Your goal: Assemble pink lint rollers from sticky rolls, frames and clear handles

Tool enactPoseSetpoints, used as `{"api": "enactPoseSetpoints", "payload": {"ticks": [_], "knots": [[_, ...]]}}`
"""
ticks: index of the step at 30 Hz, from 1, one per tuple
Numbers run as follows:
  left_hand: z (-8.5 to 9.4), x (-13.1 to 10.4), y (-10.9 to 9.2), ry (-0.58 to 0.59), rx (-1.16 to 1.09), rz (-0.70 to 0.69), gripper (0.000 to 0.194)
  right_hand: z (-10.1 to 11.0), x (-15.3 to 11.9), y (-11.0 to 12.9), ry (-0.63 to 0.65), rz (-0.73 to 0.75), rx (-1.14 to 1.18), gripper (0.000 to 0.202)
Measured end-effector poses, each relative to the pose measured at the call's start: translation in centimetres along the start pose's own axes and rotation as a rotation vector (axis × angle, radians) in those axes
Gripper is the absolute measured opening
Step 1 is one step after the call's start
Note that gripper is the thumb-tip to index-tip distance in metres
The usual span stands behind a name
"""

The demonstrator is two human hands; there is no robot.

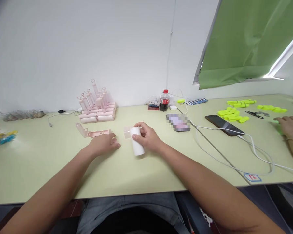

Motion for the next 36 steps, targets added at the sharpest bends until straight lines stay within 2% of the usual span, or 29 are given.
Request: {"api": "enactPoseSetpoints", "payload": {"ticks": [5,9,12,15,18,22,27,32,36], "knots": [[-0.4,0.5,-0.2,-0.017,0.017,-0.046,0.026,0.0,0.2,0.1,-0.033,0.017,-0.048,0.027],[-0.3,0.4,-0.3,-0.052,-0.036,-0.073,0.025,0.1,0.2,-0.1,-0.069,-0.014,-0.005,0.028],[0.2,0.2,-0.7,-0.112,-0.142,-0.103,0.025,0.5,0.3,-0.1,-0.123,-0.034,0.017,0.028],[0.5,0.1,-1.3,-0.124,-0.345,-0.204,0.024,1.0,0.5,-0.3,-0.183,-0.078,0.070,0.029],[0.8,0.0,-1.6,-0.134,-0.575,-0.295,0.028,1.6,0.6,-0.6,-0.251,-0.121,0.118,0.029],[0.6,0.0,-1.7,-0.134,-0.776,-0.327,0.034,2.2,0.7,-0.8,-0.337,-0.130,0.147,0.027],[0.2,0.0,-2.1,-0.140,-0.887,-0.403,0.032,2.7,0.6,-1.1,-0.402,-0.161,0.278,0.027],[-0.1,0.4,-2.1,-0.191,-0.972,-0.467,0.053,3.0,0.4,-0.7,-0.448,-0.145,0.365,0.030],[0.0,0.5,-2.1,-0.234,-1.072,-0.478,0.055,3.0,0.4,-0.6,-0.454,-0.146,0.389,0.037]]}}
Point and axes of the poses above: each hand's wrist, its own x-axis towards the middle knuckle, its own z-axis out of the back of the hand, y = z × x, the point moved 6 cm from there along x, towards the middle knuckle, and after that the axes turned 6 degrees about -x, right-handed, at the moved point
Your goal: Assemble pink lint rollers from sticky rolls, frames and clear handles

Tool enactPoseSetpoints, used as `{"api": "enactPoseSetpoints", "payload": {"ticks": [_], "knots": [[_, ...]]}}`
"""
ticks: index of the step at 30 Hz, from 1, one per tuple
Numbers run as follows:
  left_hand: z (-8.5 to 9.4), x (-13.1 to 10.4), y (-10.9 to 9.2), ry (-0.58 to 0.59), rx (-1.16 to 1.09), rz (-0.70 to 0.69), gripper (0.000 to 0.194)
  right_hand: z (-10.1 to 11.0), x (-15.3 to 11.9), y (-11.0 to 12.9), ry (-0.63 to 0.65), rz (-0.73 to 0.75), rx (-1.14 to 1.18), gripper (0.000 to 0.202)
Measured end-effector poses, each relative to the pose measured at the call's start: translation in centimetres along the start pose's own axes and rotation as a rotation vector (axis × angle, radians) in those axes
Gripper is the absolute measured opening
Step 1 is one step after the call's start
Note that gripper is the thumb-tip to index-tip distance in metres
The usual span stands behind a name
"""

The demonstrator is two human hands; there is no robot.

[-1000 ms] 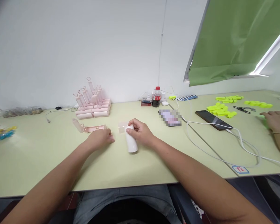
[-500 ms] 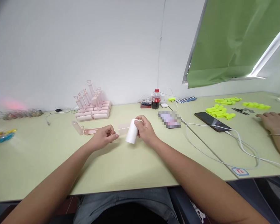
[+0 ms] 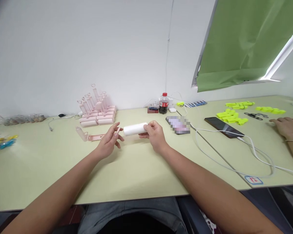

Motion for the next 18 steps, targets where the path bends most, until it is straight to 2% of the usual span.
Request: {"api": "enactPoseSetpoints", "payload": {"ticks": [6,11,18], "knots": [[0.01,0.04,-0.69,-0.049,-0.043,-0.038,0.042,-0.21,-0.01,-0.41,0.041,-0.022,0.020,0.044],[0.32,0.10,-0.76,-0.099,-0.081,-0.057,0.050,-0.29,0.00,-0.63,0.073,-0.038,0.030,0.046],[0.13,-0.06,-0.87,-0.080,-0.052,-0.066,0.048,-0.75,-0.18,-0.51,0.146,-0.040,0.063,0.046]]}}
Point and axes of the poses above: each hand's wrist, its own x-axis towards the middle knuckle, its own z-axis out of the back of the hand, y = z × x, the point moved 6 cm from there along x, towards the middle knuckle, and after that the axes turned 6 degrees about -x, right-handed, at the moved point
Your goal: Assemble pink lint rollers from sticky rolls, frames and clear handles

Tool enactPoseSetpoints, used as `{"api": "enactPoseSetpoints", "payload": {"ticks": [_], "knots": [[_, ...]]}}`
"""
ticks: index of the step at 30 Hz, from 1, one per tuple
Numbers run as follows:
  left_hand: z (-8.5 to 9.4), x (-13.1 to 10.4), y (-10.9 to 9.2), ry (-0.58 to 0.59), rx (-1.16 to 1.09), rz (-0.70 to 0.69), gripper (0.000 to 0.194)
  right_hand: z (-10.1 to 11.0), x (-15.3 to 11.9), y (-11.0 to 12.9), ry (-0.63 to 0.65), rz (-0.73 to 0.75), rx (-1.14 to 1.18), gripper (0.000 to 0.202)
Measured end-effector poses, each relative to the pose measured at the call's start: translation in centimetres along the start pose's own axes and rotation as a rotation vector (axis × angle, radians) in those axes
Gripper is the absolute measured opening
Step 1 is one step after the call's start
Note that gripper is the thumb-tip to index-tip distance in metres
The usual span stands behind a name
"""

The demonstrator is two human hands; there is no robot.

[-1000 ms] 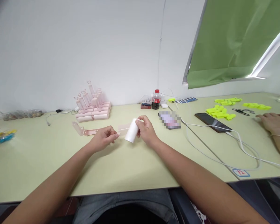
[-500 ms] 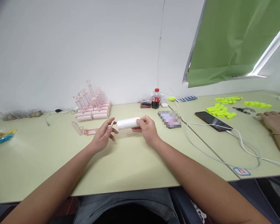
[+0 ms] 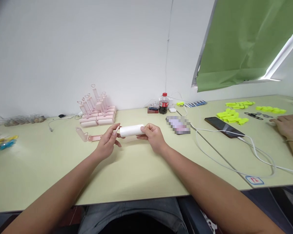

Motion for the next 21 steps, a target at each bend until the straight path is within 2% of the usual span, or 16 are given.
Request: {"api": "enactPoseSetpoints", "payload": {"ticks": [5,12,21], "knots": [[-0.12,-0.04,0.07,0.012,-0.045,0.036,0.045,-0.16,-0.17,0.28,0.001,0.012,0.023,0.046],[-0.07,0.02,0.10,-0.009,-0.039,0.050,0.057,-0.33,-0.17,0.19,0.027,0.012,0.009,0.043],[-0.20,-0.07,-0.16,0.041,-0.048,0.063,0.051,-0.32,-0.11,0.01,0.051,-0.010,0.024,0.046]]}}
Point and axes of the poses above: each hand's wrist, its own x-axis towards the middle knuckle, its own z-axis out of the back of the hand, y = z × x, the point moved 6 cm from there along x, towards the middle knuckle, and after that the axes turned 6 degrees about -x, right-handed, at the moved point
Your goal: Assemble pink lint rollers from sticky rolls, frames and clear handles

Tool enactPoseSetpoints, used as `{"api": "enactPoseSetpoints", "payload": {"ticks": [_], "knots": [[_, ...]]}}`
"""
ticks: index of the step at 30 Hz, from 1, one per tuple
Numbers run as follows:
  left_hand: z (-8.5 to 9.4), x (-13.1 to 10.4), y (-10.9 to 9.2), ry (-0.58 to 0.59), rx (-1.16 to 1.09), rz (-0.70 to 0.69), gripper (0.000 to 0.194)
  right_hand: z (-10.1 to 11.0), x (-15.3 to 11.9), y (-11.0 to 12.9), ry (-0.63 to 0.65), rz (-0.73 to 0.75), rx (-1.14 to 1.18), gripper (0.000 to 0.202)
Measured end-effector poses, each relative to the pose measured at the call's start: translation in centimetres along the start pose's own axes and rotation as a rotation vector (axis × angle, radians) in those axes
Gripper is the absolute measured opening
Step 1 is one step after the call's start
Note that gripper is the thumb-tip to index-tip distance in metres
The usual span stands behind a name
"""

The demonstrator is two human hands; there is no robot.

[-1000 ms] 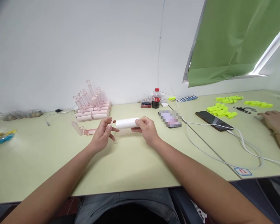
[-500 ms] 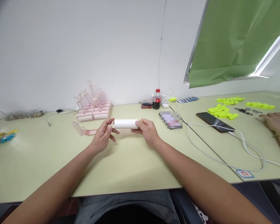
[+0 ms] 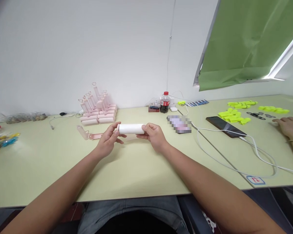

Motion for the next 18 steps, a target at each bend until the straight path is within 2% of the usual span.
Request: {"api": "enactPoseSetpoints", "payload": {"ticks": [9,18], "knots": [[-0.08,0.02,-0.02,0.011,0.010,-0.010,0.047,-0.08,0.04,0.11,-0.012,0.008,0.016,0.047],[-0.05,0.09,0.04,0.004,0.007,-0.036,0.049,-0.18,0.08,-0.09,0.047,-0.021,0.021,0.043]]}}
Point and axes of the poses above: each hand's wrist, its own x-axis towards the middle knuckle, its own z-axis out of the back of the hand, y = z × x, the point moved 6 cm from there along x, towards the middle knuckle, and after that the axes turned 6 degrees about -x, right-handed, at the moved point
